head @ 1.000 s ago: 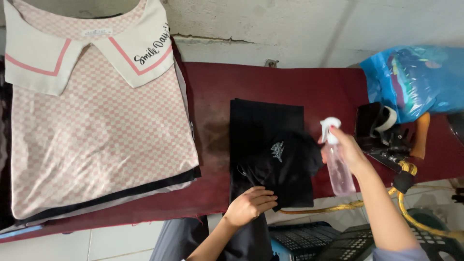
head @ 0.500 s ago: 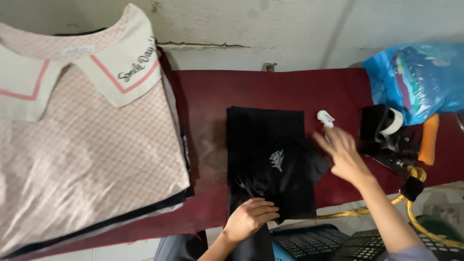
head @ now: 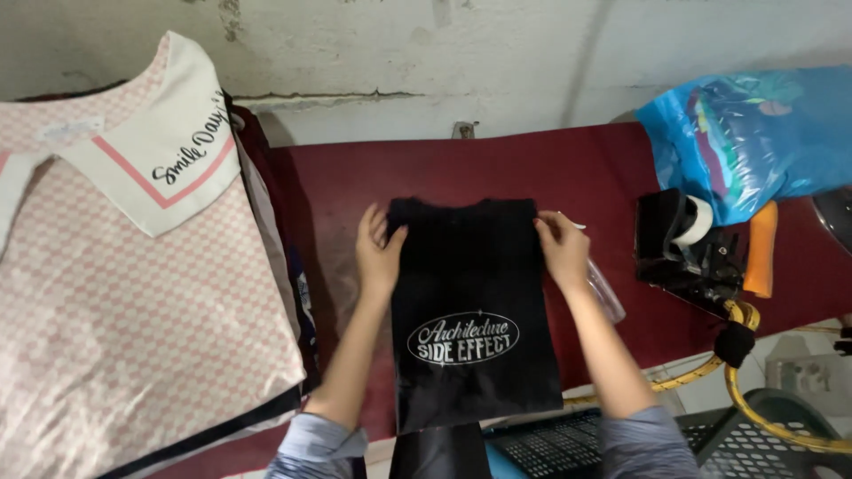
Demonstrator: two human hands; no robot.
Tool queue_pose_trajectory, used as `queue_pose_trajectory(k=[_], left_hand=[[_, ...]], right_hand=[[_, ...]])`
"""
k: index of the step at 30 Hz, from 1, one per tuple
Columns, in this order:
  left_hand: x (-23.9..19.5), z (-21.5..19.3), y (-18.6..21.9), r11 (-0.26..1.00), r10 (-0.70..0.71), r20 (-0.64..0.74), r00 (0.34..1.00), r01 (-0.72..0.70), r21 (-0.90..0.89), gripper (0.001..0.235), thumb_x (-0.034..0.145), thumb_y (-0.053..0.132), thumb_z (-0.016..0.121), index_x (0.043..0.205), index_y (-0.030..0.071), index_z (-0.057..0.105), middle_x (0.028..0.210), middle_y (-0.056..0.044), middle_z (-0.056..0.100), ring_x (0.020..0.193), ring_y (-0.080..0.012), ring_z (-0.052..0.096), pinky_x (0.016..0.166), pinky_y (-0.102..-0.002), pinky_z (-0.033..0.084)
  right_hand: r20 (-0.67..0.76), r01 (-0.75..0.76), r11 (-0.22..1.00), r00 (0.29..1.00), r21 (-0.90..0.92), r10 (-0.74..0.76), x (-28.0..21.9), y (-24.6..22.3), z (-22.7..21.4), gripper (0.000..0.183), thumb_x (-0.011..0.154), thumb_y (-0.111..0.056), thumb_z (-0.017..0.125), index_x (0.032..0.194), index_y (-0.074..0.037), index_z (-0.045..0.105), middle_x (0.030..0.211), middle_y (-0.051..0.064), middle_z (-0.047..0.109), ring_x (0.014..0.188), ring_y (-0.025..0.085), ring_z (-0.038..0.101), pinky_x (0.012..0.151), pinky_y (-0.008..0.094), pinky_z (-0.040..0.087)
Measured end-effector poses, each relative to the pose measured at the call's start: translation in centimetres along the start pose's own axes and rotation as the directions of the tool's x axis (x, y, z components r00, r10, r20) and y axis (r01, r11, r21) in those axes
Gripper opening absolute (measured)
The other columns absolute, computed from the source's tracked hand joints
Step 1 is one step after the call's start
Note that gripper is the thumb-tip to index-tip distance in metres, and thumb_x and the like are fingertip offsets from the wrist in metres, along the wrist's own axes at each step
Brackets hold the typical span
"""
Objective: Spraying and folding various items of clothing and linens.
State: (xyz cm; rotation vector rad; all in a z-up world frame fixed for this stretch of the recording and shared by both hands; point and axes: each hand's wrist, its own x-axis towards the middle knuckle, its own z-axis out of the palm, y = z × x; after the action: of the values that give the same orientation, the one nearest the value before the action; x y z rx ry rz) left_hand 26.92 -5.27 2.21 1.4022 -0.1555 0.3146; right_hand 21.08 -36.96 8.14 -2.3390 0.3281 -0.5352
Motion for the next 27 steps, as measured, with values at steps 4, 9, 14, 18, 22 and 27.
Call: queue_pose_trajectory(k=[4, 9, 14, 18, 22, 27], left_hand=[[-5.0, -2.8, -1.1, 0.937, -0.148, -0.025, 0.989, 0.149, 0.316, 0.059, 0.092, 0.014, 0.075, 0.141, 0.002, 0.046, 0.135, -0.018, 0.058, 0.12, -0.0274, 0.06, 0.097, -0.039, 0.051], [-15.8, -7.6, 4.0, 0.835, -0.119, 0.075, 0.99, 0.059, 0.547, 0.033, 0.092, 0.028, 0.073, 0.109, 0.002, 0.062, 0.098, -0.022, 0.071, 0.091, -0.0365, 0.069, 0.078, -0.044, 0.055], [-20.9, -9.8, 11.0, 0.569, -0.473, 0.102, 0.875, 0.216, 0.793, 0.032, 0.086, 0.044, 0.072, 0.091, 0.012, 0.069, 0.073, -0.015, 0.073, 0.072, -0.0394, 0.071, 0.064, -0.052, 0.055], [-20.6, -10.7, 16.1, 0.624, -0.439, 0.183, 0.88, 0.152, 0.766, 0.033, 0.089, 0.043, 0.072, 0.081, 0.011, 0.072, 0.073, -0.017, 0.071, 0.073, -0.0394, 0.069, 0.064, -0.051, 0.054], [-18.5, -12.5, 26.1, 0.794, -0.411, 0.339, 0.846, 0.149, 0.589, 0.033, 0.091, 0.039, 0.072, 0.08, 0.007, 0.072, 0.066, -0.015, 0.069, 0.062, -0.0328, 0.067, 0.058, -0.043, 0.052], [-16.0, -17.4, 41.0, 0.927, -0.342, 0.56, 0.755, 0.174, 0.332, 0.038, 0.098, 0.037, 0.068, 0.079, 0.004, 0.069, 0.062, -0.007, 0.064, 0.053, -0.0164, 0.061, 0.053, -0.033, 0.05]], right_hand=[[0.07, 0.104, 0.982, 0.991, 0.155, -0.116, -1.8, -0.2, 0.7, 0.049, 0.101, -0.016, 0.061, 0.144, 0.005, 0.05, 0.135, 0.026, 0.062, 0.125, 0.034, 0.062, 0.103, 0.042, 0.05], [0.175, 0.123, 0.992, 0.977, -0.002, -0.121, -9.7, 1.1, -0.5, 0.066, 0.096, -0.018, 0.065, 0.151, 0.005, 0.038, 0.148, 0.03, 0.049, 0.134, 0.04, 0.052, 0.106, 0.045, 0.047], [0.274, -0.121, 0.944, 0.939, -0.307, 0.209, -20.0, 4.0, -3.4, 0.061, 0.093, -0.036, 0.071, 0.138, 0.001, 0.055, 0.129, 0.025, 0.067, 0.121, 0.036, 0.067, 0.1, 0.038, 0.052], [0.449, -0.421, 0.898, 0.783, -0.128, 0.431, -23.4, 4.8, -6.2, 0.062, 0.09, -0.04, 0.071, 0.135, 0.002, 0.065, 0.124, 0.023, 0.074, 0.116, 0.034, 0.072, 0.099, 0.036, 0.053], [0.317, -0.631, 0.774, 0.744, 0.043, 0.589, -23.3, -4.1, -14.2, 0.08, 0.08, -0.041, 0.08, 0.142, 0.004, 0.058, 0.146, 0.02, 0.053, 0.141, 0.032, 0.044, 0.115, 0.046, 0.033], [0.296, 0.593, 0.771, 0.798, -0.233, -0.525, -21.8, -5.8, -24.3, 0.068, 0.066, 0.0, 0.061, 0.134, -0.006, 0.068, 0.135, 0.018, 0.063, 0.124, 0.032, 0.063, 0.102, 0.044, 0.051]])
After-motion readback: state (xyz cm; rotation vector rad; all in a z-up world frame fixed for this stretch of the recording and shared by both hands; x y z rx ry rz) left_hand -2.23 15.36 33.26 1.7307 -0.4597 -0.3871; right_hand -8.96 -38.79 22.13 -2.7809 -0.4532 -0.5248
